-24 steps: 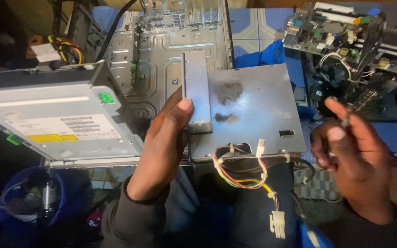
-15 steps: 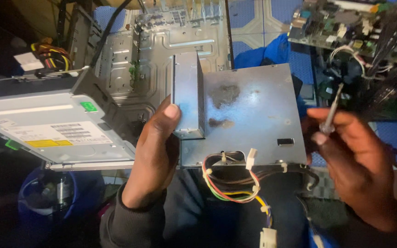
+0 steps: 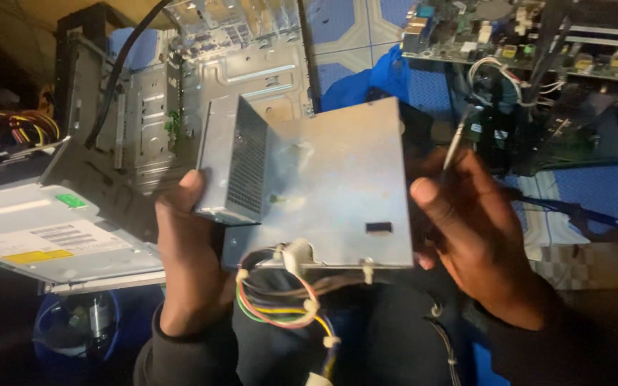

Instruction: The person is disassembling a computer power supply unit (PSU) using a screwdriver.

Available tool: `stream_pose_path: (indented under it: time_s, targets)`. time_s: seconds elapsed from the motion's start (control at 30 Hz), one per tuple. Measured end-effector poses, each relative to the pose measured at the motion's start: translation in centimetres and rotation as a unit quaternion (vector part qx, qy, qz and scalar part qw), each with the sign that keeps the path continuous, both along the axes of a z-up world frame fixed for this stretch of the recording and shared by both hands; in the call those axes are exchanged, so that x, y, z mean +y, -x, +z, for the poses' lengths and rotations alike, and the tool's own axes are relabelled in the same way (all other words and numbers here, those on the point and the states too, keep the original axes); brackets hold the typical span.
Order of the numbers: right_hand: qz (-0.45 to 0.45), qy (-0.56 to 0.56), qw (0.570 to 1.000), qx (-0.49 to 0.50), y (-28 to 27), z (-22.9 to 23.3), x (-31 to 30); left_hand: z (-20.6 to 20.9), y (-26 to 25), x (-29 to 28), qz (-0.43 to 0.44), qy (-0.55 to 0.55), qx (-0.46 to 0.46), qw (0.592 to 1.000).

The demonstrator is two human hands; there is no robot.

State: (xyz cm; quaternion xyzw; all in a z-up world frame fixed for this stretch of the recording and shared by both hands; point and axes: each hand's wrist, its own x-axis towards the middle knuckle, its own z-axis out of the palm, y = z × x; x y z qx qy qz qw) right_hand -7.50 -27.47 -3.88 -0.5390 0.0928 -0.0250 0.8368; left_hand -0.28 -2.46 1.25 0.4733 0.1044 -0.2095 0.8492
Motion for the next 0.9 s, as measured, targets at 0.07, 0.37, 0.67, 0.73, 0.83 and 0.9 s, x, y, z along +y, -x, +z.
stream_pose_path:
  time_s: [0.07, 0.37, 0.67, 0.73, 0.83, 0.9]
  targets:
    - [0.005, -0.010, 1.000, -0.011, 0.0, 0.6, 0.5, -0.2, -0.2, 0.1, 0.007, -0.018, -0.023, 1.000]
    - [-0.021, -0.058, 0.994, -0.093, 1.2, 1.7, 3.2, -8.5, -2.4, 4.9, 0.165, -0.007, -0.166, 0.972]
    - [-0.091, -0.103, 0.983, -0.123, 2.0, 5.2, 6.9, -9.0, -2.6, 5.1, 0.179, 0.071, -0.147, 0.970]
    - [-0.112, -0.104, 0.981, -0.117, 2.1, 5.9, 7.4, -8.3, -2.4, 4.6, 0.175, 0.068, -0.127, 0.974]
    - [-0.048, -0.085, 0.977, -0.191, 2.4, 5.2, 7.0, -7.6, -2.3, 3.9, 0.189, 0.054, -0.098, 0.976]
    - [-0.032, -0.050, 0.981, -0.184, 2.2, 5.8, 7.1, -7.9, -2.3, 3.8, 0.169, 0.072, -0.193, 0.964]
